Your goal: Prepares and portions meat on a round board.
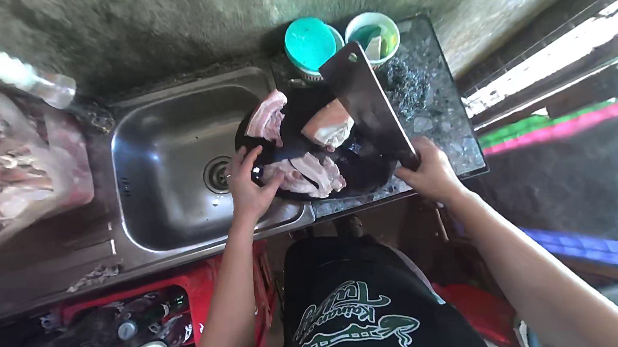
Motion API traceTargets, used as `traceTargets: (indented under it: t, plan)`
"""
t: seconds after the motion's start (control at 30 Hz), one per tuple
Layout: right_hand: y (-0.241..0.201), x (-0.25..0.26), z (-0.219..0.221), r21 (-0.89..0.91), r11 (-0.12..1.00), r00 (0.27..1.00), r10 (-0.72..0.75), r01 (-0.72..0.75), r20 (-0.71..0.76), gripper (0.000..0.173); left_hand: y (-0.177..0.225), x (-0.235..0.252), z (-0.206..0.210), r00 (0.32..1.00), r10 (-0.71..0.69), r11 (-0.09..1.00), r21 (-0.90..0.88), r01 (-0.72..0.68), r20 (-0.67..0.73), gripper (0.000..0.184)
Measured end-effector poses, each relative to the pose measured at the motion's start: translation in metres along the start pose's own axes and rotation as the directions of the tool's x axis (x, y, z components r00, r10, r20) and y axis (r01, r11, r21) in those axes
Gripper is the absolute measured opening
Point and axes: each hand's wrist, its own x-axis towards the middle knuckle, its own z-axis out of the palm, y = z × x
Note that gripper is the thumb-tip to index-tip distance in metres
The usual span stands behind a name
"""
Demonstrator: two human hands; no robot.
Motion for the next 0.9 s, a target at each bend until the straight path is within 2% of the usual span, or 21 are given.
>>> traceTargets:
  t: [0.07,0.13,0.2,0.33,0.4,0.5,0.57,0.6,0.67,0.73,0.8,0.9]
  plan:
    - [0.017,0.024,0.005,0.061,0.998,1.000,0.007,-0.006,-0.023,0.045,-0.009,0.007,-0.001,0.996,-0.088,0.986,-0.140,0.087,0.001,0.084]
    - [0.024,0.039,0.005,0.094,0.995,0.999,0.039,-0.040,0.013,0.045,-0.016,0.013,0.000,0.976,-0.218,0.919,-0.334,0.209,0.012,0.090]
    - [0.023,0.046,0.005,0.120,0.989,0.994,0.076,-0.085,0.079,0.043,-0.019,0.019,0.004,0.954,-0.299,0.860,-0.429,0.275,0.013,0.088]
    - [0.015,0.043,0.008,0.202,0.969,0.986,0.124,-0.144,0.110,0.043,-0.022,0.021,0.011,0.962,-0.272,0.901,-0.353,0.250,-0.012,0.086]
    - [0.013,0.038,0.008,0.192,0.973,0.988,0.110,-0.130,0.109,0.040,-0.023,0.017,0.011,0.968,-0.251,0.913,-0.335,0.232,-0.015,0.087]
    - [0.007,0.022,0.002,0.162,0.977,0.986,0.119,-0.137,0.118,0.040,-0.017,0.007,0.009,0.958,-0.285,0.902,-0.333,0.276,0.024,0.083]
    - [0.008,0.007,0.003,0.122,0.987,0.993,0.103,-0.109,0.051,0.038,-0.006,-0.004,0.008,0.962,-0.271,0.944,-0.183,0.274,0.045,0.078]
    - [0.009,-0.001,0.003,0.081,0.993,0.997,0.080,-0.080,0.007,0.037,0.002,-0.012,0.009,0.977,-0.211,0.976,-0.057,0.212,0.030,0.078]
    - [0.003,-0.019,0.001,-0.001,0.998,0.995,0.061,-0.061,-0.079,0.035,0.012,-0.027,0.014,0.999,0.026,0.992,0.126,-0.028,0.018,0.076]
    - [-0.004,-0.044,-0.002,-0.041,0.996,0.989,0.071,-0.077,-0.127,0.027,0.023,-0.039,0.019,0.969,0.181,0.957,0.197,-0.213,0.168,0.062]
    - [-0.010,-0.072,-0.001,-0.005,0.998,0.997,0.057,-0.058,-0.049,0.031,0.026,-0.047,0.027,0.922,0.265,0.911,0.239,-0.335,0.283,0.045]
    - [-0.019,-0.098,0.009,0.017,1.000,0.998,0.003,-0.004,0.065,0.040,0.016,-0.050,0.036,0.880,0.417,0.845,0.258,-0.468,0.229,0.023]
